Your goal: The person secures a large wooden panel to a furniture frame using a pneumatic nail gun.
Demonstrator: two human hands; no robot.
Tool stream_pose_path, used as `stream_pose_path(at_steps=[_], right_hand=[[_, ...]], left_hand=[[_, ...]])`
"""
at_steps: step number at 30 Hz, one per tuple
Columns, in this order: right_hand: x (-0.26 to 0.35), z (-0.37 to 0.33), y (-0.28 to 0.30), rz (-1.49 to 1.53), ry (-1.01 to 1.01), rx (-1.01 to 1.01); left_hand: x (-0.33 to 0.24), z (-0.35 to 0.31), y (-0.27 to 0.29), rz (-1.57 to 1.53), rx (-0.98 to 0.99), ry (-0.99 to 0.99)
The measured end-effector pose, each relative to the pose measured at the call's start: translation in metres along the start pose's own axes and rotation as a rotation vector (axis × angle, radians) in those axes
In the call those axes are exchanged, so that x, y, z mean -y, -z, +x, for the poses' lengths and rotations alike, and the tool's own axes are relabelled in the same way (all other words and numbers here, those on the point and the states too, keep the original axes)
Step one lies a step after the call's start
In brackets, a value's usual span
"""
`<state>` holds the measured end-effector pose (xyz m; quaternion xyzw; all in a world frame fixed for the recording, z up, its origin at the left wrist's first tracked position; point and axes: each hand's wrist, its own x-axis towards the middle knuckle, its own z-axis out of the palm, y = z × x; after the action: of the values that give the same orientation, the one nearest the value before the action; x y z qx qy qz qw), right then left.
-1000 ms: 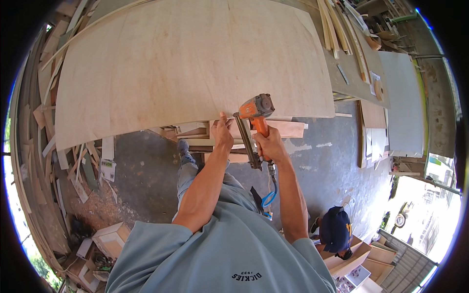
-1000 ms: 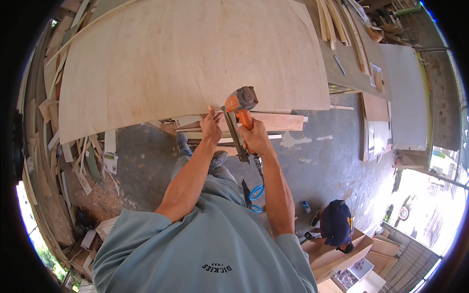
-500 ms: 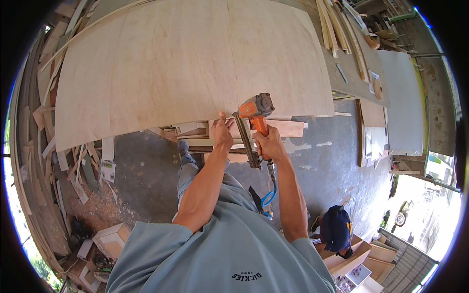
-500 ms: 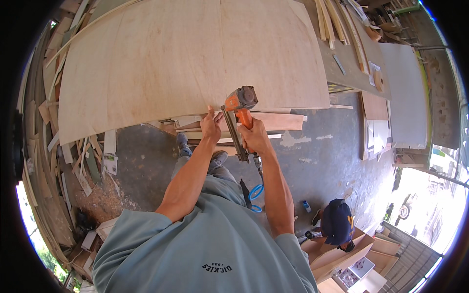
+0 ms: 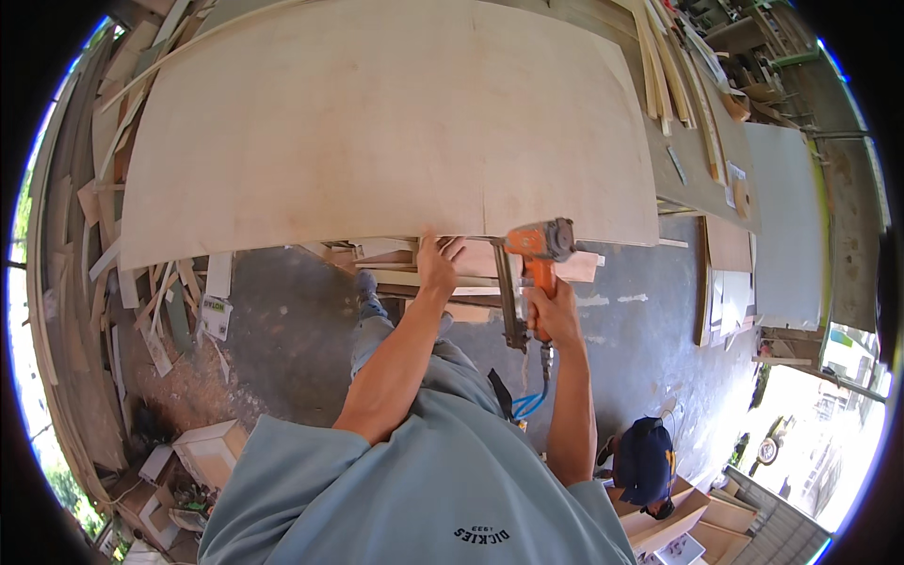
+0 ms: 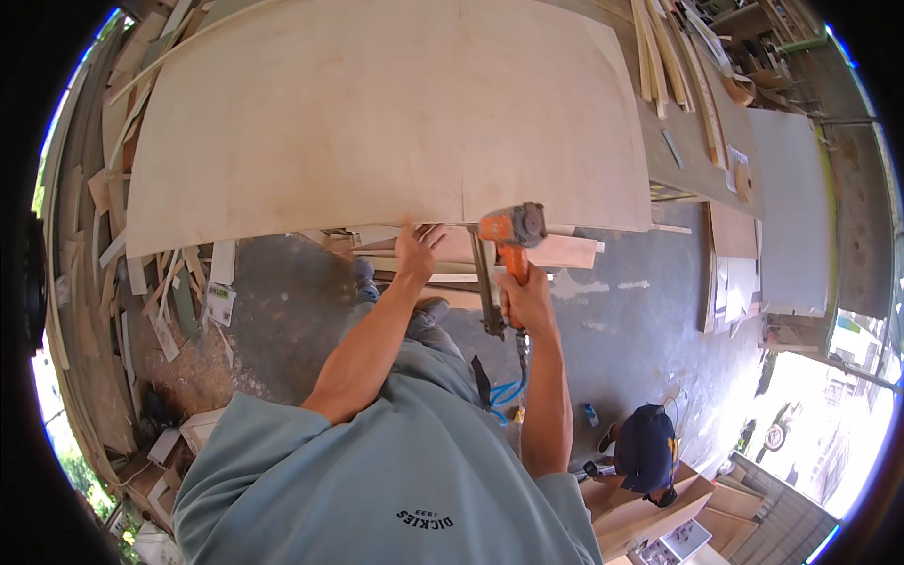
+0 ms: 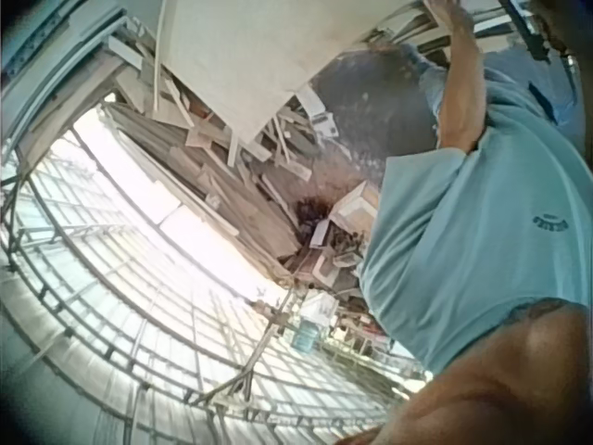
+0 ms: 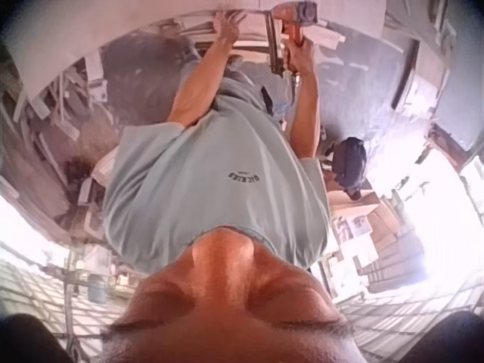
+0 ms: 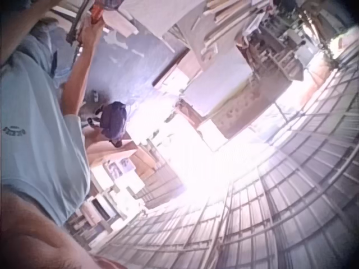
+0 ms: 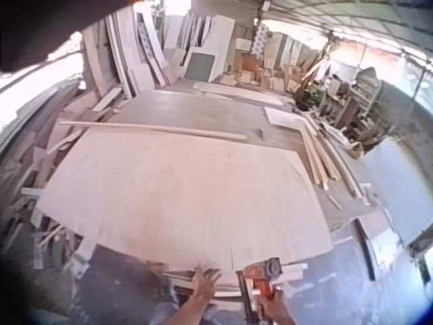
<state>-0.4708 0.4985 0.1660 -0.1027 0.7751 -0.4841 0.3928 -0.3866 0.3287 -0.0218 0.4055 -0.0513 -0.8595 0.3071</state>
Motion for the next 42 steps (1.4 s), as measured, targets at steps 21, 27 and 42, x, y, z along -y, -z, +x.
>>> stream_pose_path(at_steps=[21, 27, 42], right_hand=[[-0.034, -0.033, 0.012, 0.085, -0.085, 0.03], [-0.029, -0.015, 0.002, 0.079, -0.023, 0.06], [0.014, 0.001, -0.031, 0.015, 0.016, 0.219]], left_hand=[[-0.06, 0.016, 0.023, -0.604, 0.052, -0.301], [-0.124, -0.021, 0.023, -0.241, -0.197, -0.321], [-0.192, -0.032, 0.059, 0.327, -0.227, -0.273]])
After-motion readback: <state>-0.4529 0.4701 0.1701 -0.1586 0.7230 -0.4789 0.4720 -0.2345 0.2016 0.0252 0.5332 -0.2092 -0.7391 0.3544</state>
